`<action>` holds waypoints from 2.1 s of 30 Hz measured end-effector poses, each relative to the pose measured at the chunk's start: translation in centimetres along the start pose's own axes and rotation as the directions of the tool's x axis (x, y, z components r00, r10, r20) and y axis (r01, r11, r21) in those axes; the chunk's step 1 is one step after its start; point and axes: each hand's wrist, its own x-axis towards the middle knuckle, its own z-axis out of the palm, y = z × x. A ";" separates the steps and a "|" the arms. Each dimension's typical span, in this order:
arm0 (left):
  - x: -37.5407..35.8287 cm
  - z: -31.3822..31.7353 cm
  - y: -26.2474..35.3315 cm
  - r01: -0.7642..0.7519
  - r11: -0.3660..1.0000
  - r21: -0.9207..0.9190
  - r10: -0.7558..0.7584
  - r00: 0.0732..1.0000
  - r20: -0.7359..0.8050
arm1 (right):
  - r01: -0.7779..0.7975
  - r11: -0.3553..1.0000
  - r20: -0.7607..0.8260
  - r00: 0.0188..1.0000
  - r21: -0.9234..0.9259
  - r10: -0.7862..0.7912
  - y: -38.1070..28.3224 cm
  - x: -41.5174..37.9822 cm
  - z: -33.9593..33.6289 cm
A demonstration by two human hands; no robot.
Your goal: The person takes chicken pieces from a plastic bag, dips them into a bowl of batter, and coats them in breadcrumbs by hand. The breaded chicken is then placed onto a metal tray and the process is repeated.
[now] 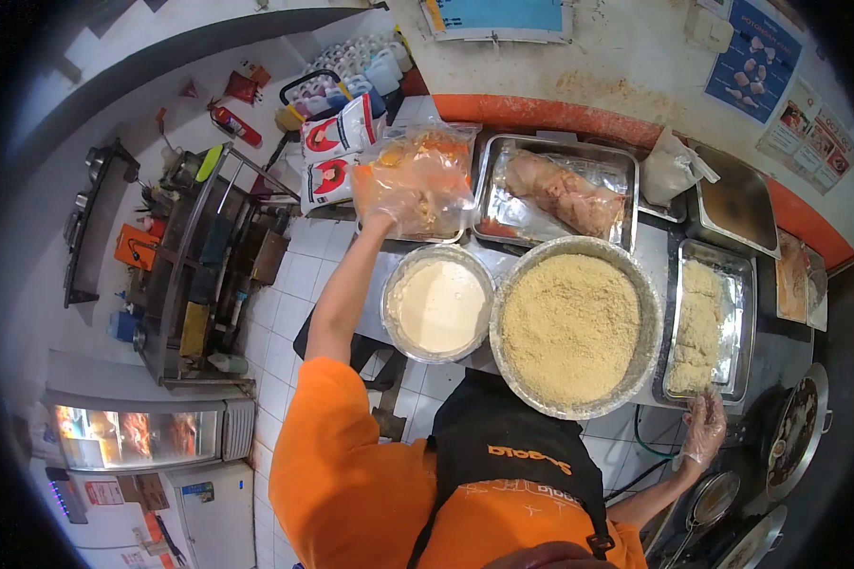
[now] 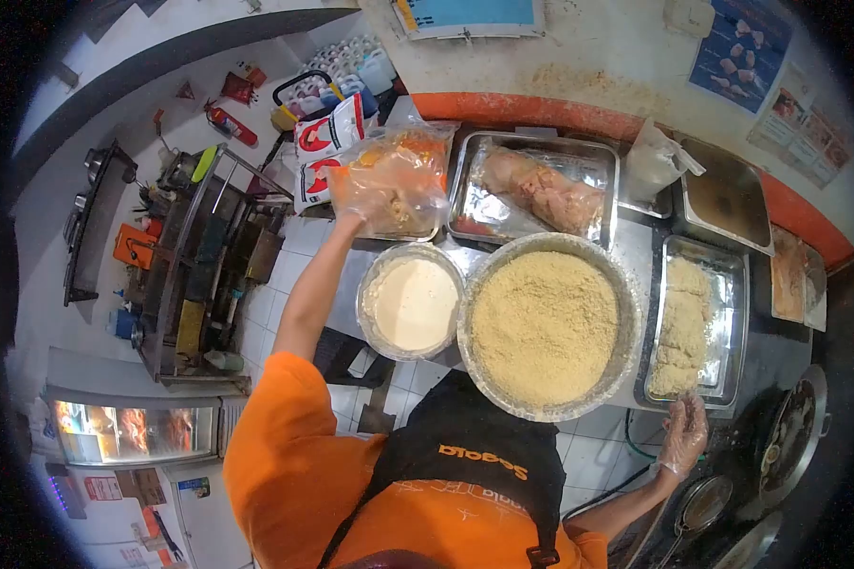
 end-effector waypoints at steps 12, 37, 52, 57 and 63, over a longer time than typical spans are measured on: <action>-5.3 -6.4 3.0 0.360 0.931 0.062 -0.318 0.882 -0.348 | 0.355 0.931 0.440 0.824 0.090 -0.357 -10.6 0.9 12.7; -15.9 -5.5 25.2 -0.009 -0.271 -0.962 0.172 0.983 -0.058 | -0.199 0.846 0.704 0.663 0.494 -0.255 -14.5 -4.1 25.5; -19.4 -4.2 20.1 -0.059 0.138 -0.989 -0.260 0.961 -0.094 | -0.149 0.893 0.771 0.575 0.426 -0.272 -12.7 -4.5 28.2; -20.6 -3.3 17.0 -0.005 0.299 -0.954 -0.368 0.922 -0.120 | -0.173 0.894 0.802 0.535 0.413 -0.267 -10.6 -4.1 28.2; -20.6 3.7 15.2 0.040 0.807 -0.589 -0.168 0.972 -0.164 | -0.089 0.952 0.789 0.584 0.294 -0.189 -10.3 -2.5 25.6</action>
